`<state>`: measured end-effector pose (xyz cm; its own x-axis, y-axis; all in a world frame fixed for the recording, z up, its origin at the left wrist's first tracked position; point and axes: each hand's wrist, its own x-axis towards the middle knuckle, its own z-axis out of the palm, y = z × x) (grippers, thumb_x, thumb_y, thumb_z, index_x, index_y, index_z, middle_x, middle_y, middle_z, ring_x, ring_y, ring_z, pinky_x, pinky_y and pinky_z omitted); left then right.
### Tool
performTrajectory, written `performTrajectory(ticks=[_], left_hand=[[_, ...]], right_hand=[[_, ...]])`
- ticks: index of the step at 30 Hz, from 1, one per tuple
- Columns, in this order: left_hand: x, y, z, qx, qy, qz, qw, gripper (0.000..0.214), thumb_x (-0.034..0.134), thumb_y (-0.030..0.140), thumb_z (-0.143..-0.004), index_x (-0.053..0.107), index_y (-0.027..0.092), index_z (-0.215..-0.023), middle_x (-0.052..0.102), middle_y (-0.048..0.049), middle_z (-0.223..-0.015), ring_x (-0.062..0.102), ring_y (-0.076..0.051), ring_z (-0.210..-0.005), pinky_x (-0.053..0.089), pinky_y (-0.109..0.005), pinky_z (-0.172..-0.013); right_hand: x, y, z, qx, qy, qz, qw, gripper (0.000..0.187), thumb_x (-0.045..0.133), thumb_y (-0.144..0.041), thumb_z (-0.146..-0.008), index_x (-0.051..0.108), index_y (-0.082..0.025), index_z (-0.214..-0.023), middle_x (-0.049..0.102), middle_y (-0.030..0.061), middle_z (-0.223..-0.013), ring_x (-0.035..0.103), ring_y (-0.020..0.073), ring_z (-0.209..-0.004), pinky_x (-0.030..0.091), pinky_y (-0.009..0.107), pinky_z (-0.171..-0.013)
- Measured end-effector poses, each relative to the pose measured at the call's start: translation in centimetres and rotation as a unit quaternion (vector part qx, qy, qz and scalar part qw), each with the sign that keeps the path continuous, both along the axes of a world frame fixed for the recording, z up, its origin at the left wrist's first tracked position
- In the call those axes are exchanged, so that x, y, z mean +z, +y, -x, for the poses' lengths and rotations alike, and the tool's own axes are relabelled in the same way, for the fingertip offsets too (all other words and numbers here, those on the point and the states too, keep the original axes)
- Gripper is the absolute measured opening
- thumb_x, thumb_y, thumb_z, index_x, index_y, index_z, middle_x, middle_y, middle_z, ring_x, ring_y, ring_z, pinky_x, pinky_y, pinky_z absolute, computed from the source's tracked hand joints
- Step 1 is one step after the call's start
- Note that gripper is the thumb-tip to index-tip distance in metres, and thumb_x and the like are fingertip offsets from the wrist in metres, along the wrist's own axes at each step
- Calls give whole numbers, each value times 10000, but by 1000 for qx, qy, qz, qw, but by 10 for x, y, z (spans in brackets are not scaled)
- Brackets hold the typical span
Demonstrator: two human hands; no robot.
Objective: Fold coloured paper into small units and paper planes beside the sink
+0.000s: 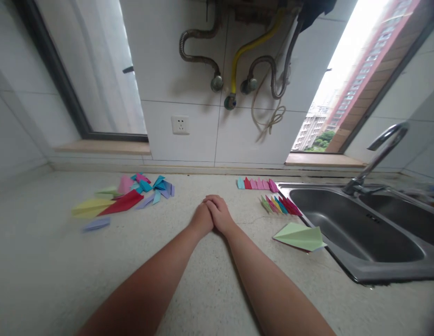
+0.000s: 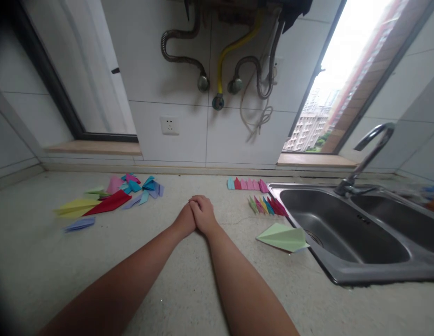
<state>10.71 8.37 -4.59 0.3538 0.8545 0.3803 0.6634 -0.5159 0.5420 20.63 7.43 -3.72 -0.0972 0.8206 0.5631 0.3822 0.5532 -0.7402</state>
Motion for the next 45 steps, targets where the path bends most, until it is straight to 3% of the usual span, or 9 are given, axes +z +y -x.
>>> performTrajectory(ticks=[7, 12, 16, 21, 26, 29, 36, 41, 45], left_hand=[[24, -34, 15, 15, 93, -55, 994, 453, 588, 110, -733, 636, 141, -1183, 674, -148, -1116, 596, -288, -1044, 461, -416, -953], [45, -50, 55, 5, 119, -84, 989, 376, 568, 221, -821, 619, 171, -1190, 659, -119, -1146, 574, -274, -1065, 449, -419, -960], [52, -59, 115, 38, 121, -82, 988, 359, 530, 224, -863, 618, 198, -1210, 655, -96, -1172, 555, -256, -1121, 410, -419, -1008], [48, -62, 217, 147, 119, -78, 979, 375, 506, 260, -869, 633, 186, -1215, 640, -115, -1215, 540, -282, -1174, 386, -455, -1043], [47, -61, 321, 259, 28, -46, 964, 382, 447, 280, -867, 654, 163, -1166, 653, -113, -1202, 579, -270, -1143, 417, -447, -1030], [46, -69, 358, 307, -12, -18, 951, 415, 423, 344, -885, 625, 161, -1197, 654, -101, -1201, 602, -253, -1106, 445, -421, -1000], [22, -90, 369, 239, 57, 27, 969, 512, 506, 454, -835, 601, 146, -1233, 623, -109, -1271, 546, -279, -1190, 385, -427, -1057], [6, -87, 366, 247, 75, 5, 966, 549, 524, 455, -820, 585, 136, -1263, 620, -119, -1282, 563, -285, -1165, 388, -420, -1051], [6, -84, 360, 250, 92, 2, 964, 466, 502, 427, -841, 632, 154, -1196, 655, -109, -1208, 590, -279, -1102, 413, -413, -1015]], right_hand=[[-4, 7, -1, 51, 63, 27, 996, 302, 453, -393, -942, 689, -212, -993, 662, 72, -1067, 579, 212, -1048, 397, 365, -989], [-3, 6, 0, 59, 55, 37, 996, 326, 442, -420, -936, 682, -205, -983, 664, 78, -1062, 581, 216, -1046, 402, 365, -987], [-2, 5, 1, 54, 30, 53, 997, 341, 443, -443, -926, 683, -208, -985, 668, 75, -1052, 582, 221, -1049, 398, 365, -983], [0, 6, 2, 50, 17, 79, 995, 357, 428, -460, -920, 681, -213, -969, 672, 69, -1056, 580, 226, -1064, 387, 363, -982], [2, 5, 3, 50, 6, 93, 994, 352, 427, -448, -916, 685, -214, -964, 681, 63, -1044, 583, 228, -1056, 384, 361, -975], [5, 3, 4, 49, -4, 100, 994, 347, 428, -441, -914, 686, -214, -962, 682, 63, -1040, 583, 233, -1052, 382, 368, -977], [5, 3, 4, 48, -8, 101, 994, 346, 434, -433, -905, 697, -210, -922, 685, 74, -1012, 586, 249, -1028, 388, 394, -971], [4, 4, 5, 48, -13, 100, 994, 363, 431, -453, -900, 704, -213, -900, 689, 70, -987, 589, 249, -1007, 394, 398, -959], [4, 4, 5, 49, -22, 96, 994, 362, 435, -454, -902, 706, -214, -905, 689, 68, -985, 590, 244, -999, 393, 388, -951]])
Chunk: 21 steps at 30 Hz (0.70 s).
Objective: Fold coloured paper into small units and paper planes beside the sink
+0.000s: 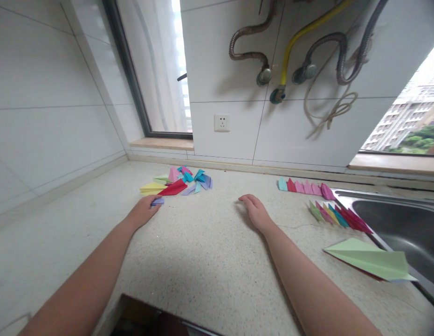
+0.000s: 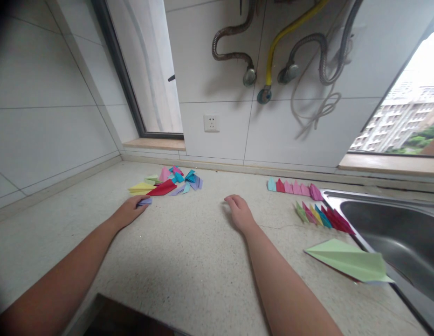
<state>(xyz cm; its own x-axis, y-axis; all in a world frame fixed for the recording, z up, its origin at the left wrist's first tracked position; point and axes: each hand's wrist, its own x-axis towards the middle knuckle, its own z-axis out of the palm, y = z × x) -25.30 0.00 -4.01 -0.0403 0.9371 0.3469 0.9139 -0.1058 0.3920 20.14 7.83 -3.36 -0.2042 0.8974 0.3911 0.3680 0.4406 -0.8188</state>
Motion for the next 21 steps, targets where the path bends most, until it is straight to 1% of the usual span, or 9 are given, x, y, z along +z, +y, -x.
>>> performTrajectory(ticks=[3, 6, 9, 11, 15, 18, 20, 21], left_hand=[[6, -2, -13, -20, 13, -6, 1000, 406, 498, 393, -851, 654, 169, -1152, 670, -103, -1148, 598, -268, -1062, 426, -409, -993], [16, -7, -34, -59, 19, -13, 998, 366, 494, 366, -867, 657, 187, -1142, 666, -97, -1148, 585, -264, -1086, 417, -417, -1006], [28, -12, -63, -103, 28, -8, 994, 327, 496, 347, -880, 656, 204, -1127, 664, -93, -1152, 570, -264, -1111, 409, -433, -1021], [35, -14, -83, -133, 33, -18, 990, 305, 513, 326, -877, 656, 218, -1125, 661, -87, -1158, 567, -263, -1111, 405, -443, -1023], [48, -16, -129, -215, 22, -32, 976, 285, 539, 292, -885, 648, 229, -1141, 658, -77, -1160, 567, -241, -1113, 407, -424, -1024], [57, -11, -167, -253, -21, -32, 967, 316, 594, 285, -860, 634, 229, -1169, 658, -79, -1159, 568, -238, -1116, 412, -423, -1025], [61, -4, -195, -267, -86, -28, 960, 341, 626, 277, -843, 626, 230, -1181, 655, -76, -1171, 571, -233, -1123, 415, -415, -1030], [63, 0, -209, -267, -134, -27, 954, 354, 627, 271, -845, 616, 228, -1197, 647, -80, -1193, 576, -224, -1127, 420, -402, -1030]], right_hand=[[0, -1, 0, 1, -7, -1, 1000, 360, 437, -453, -903, 704, -212, -904, 688, 64, -977, 591, 242, -989, 396, 382, -939], [2, -2, 0, 2, -10, 1, 1000, 361, 440, -458, -906, 703, -211, -903, 690, 64, -977, 593, 242, -989, 398, 381, -933], [3, -3, 1, 3, -9, 2, 1000, 359, 448, -456, -906, 705, -207, -893, 694, 72, -960, 601, 245, -967, 407, 384, -917], [2, -3, 1, 6, -11, 1, 1000, 356, 456, -456, -904, 707, -203, -888, 695, 76, -939, 606, 244, -942, 416, 383, -901], [0, -1, 3, 8, -26, -9, 1000, 346, 474, -453, -898, 708, -198, -876, 694, 73, -906, 607, 233, -901, 428, 372, -872], [-1, -2, 4, 6, -25, -14, 1000, 332, 488, -447, -888, 703, -196, -862, 692, 68, -900, 603, 227, -882, 434, 363, -853], [0, -4, 4, 12, -15, -12, 1000, 328, 485, -448, -892, 695, -197, -869, 693, 61, -902, 604, 220, -879, 434, 353, -847], [1, -6, 4, 17, -8, -9, 1000, 326, 479, -446, -898, 688, -198, -876, 694, 55, -898, 606, 215, -876, 434, 346, -843]])
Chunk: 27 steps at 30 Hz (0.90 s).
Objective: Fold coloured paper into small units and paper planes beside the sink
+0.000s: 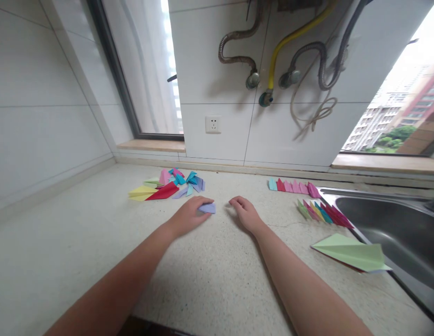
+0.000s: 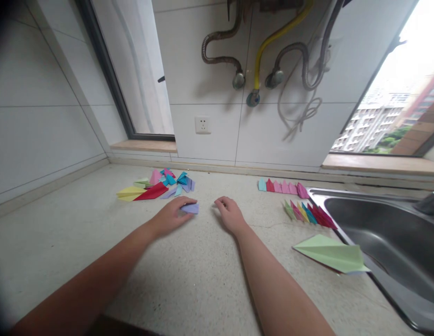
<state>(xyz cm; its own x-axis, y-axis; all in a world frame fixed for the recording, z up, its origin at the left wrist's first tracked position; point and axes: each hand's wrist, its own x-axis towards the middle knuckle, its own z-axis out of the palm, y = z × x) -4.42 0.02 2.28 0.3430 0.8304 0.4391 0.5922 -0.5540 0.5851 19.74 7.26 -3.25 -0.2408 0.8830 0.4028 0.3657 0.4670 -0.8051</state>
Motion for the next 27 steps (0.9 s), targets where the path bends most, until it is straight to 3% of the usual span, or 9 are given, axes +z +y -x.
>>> performTrajectory(ticks=[5, 8, 12, 17, 21, 27], left_hand=[[-11, 25, -58, 7, -225, 19, 974, 454, 638, 260, -851, 522, 207, -1286, 623, -110, -1241, 579, -199, -1155, 452, -364, -1005], [-28, 34, -72, -3, -227, 26, 973, 460, 649, 239, -839, 524, 205, -1281, 640, -111, -1205, 600, -198, -1117, 461, -378, -993], [-40, 38, -71, -18, -136, 3, 990, 410, 684, 206, -793, 602, 215, -1195, 643, -93, -1194, 589, -219, -1119, 434, -410, -1022], [-43, 45, -67, -25, -158, 20, 987, 430, 711, 212, -770, 606, 224, -1187, 635, -94, -1201, 591, -215, -1108, 452, -393, -996], [-52, 57, -63, -14, -261, 118, 958, 498, 729, 257, -760, 577, 189, -1229, 655, -113, -1142, 630, -202, -1040, 499, -364, -922], [-59, 67, -55, -36, -335, 232, 912, 327, 730, 350, -771, 667, 151, -1023, 709, -96, -960, 665, -190, -886, 511, -316, -800]], right_hand=[[6, -7, -1, 23, 29, 25, 999, 314, 447, -432, -924, 659, -204, -884, 676, 15, -822, 598, 184, -801, 436, 304, -787], [7, -8, -2, 28, 40, 27, 998, 356, 405, -432, -942, 628, -202, -788, 635, 4, -741, 569, 171, -727, 431, 284, -719], [3, -6, -2, 14, 40, 42, 998, 375, 405, -443, -940, 612, -199, -745, 599, -6, -674, 541, 166, -676, 415, 273, -647], [-3, -1, -2, 22, 38, 64, 997, 258, 537, -402, -883, 639, -191, -774, 616, -10, -682, 543, 156, -658, 403, 262, -619], [-3, 0, -3, 11, 65, 56, 996, 250, 535, -393, -888, 644, -196, -778, 602, -8, -682, 529, 155, -651, 400, 263, -613], [1, -3, -2, 31, 91, 72, 993, 258, 559, -428, -878, 667, -198, -832, 626, 9, -749, 540, 165, -705, 416, 276, -659]])
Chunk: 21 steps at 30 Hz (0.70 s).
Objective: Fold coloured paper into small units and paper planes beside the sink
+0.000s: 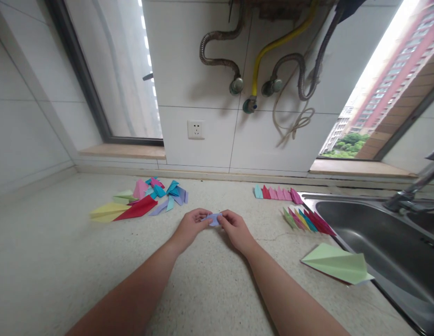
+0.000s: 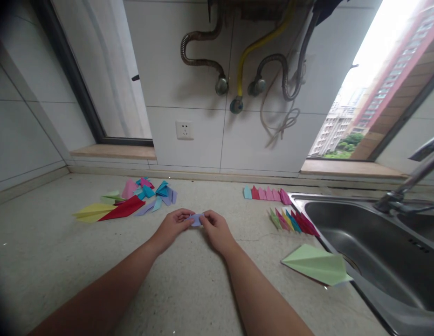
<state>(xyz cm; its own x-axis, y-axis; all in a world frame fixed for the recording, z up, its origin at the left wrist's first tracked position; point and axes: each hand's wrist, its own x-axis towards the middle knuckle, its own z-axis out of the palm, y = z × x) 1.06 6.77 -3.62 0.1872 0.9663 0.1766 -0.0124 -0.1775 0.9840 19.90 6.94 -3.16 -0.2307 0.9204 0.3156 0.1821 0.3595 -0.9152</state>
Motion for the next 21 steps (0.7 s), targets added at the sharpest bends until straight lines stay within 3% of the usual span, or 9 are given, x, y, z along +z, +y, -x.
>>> performTrajectory(ticks=[4, 10, 21], left_hand=[[2, -1, 0, 0, -13, 34, 999, 325, 747, 364, -751, 671, 158, -990, 709, -64, -895, 641, -157, -765, 463, -255, -653], [12, -6, -1, -21, 10, 32, 999, 242, 728, 364, -759, 701, 149, -866, 671, -14, -755, 562, -121, -663, 376, -228, -605], [14, -6, 1, -34, -9, 59, 998, 209, 753, 335, -724, 716, 139, -788, 661, -3, -719, 545, -124, -665, 364, -237, -641]], right_hand=[[1, -1, 1, -4, 21, 9, 1000, 234, 593, -417, -857, 675, -198, -847, 644, 18, -774, 553, 170, -723, 426, 287, -682], [5, -2, 2, 13, 24, 25, 999, 209, 604, -378, -847, 688, -186, -836, 633, 13, -741, 537, 159, -703, 408, 281, -678], [6, -2, 0, 33, 64, 111, 991, 239, 653, -392, -805, 653, -160, -745, 508, -26, -621, 409, 121, -603, 283, 266, -588]])
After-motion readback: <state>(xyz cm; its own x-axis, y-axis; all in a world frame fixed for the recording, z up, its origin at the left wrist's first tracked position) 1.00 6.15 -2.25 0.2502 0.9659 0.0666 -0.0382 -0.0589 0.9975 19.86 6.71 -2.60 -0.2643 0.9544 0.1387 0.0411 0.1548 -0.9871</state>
